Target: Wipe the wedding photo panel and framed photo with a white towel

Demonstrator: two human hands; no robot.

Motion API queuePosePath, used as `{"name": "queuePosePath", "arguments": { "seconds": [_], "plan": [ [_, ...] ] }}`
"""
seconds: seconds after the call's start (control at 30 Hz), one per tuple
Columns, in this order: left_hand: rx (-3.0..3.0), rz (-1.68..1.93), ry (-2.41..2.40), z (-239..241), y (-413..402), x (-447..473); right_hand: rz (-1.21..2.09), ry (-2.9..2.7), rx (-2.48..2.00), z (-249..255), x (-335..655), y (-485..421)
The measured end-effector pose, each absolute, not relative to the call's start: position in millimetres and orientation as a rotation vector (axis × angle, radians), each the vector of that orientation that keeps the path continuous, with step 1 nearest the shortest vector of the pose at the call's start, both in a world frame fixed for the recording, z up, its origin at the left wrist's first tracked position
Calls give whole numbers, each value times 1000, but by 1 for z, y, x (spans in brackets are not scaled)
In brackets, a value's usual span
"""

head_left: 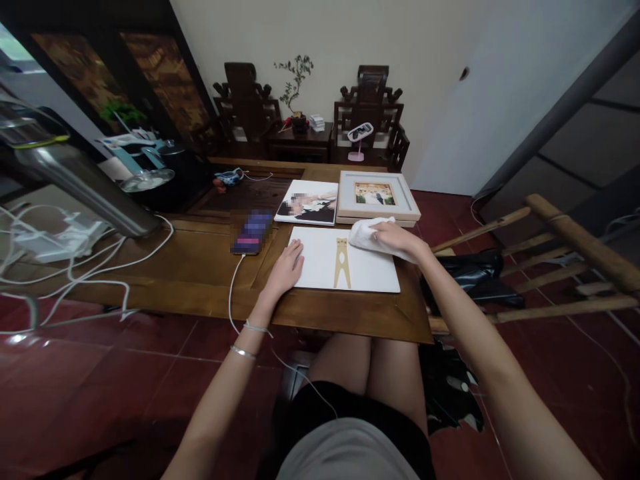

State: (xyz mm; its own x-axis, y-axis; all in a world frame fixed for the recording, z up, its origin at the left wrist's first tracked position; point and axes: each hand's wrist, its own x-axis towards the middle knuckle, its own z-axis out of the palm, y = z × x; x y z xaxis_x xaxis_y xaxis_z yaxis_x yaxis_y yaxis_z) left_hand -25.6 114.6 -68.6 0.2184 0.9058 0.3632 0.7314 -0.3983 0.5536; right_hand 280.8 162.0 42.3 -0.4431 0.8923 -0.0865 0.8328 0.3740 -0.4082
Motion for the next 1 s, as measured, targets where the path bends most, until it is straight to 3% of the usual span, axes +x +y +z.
{"name": "queuePosePath", "arguments": {
  "seconds": [0.2,0.63,1.0],
  "plan": [
    [2226,965,1541,-69,114,-25,537,-2455,-1591,43,277,167],
    [2218,943,1545,-67,113,-25,699,-2734,-1318,52,291,30],
    [2211,962,1537,-67,113,-25,501,-2519,-1491,35,274,125]
  ]
}}
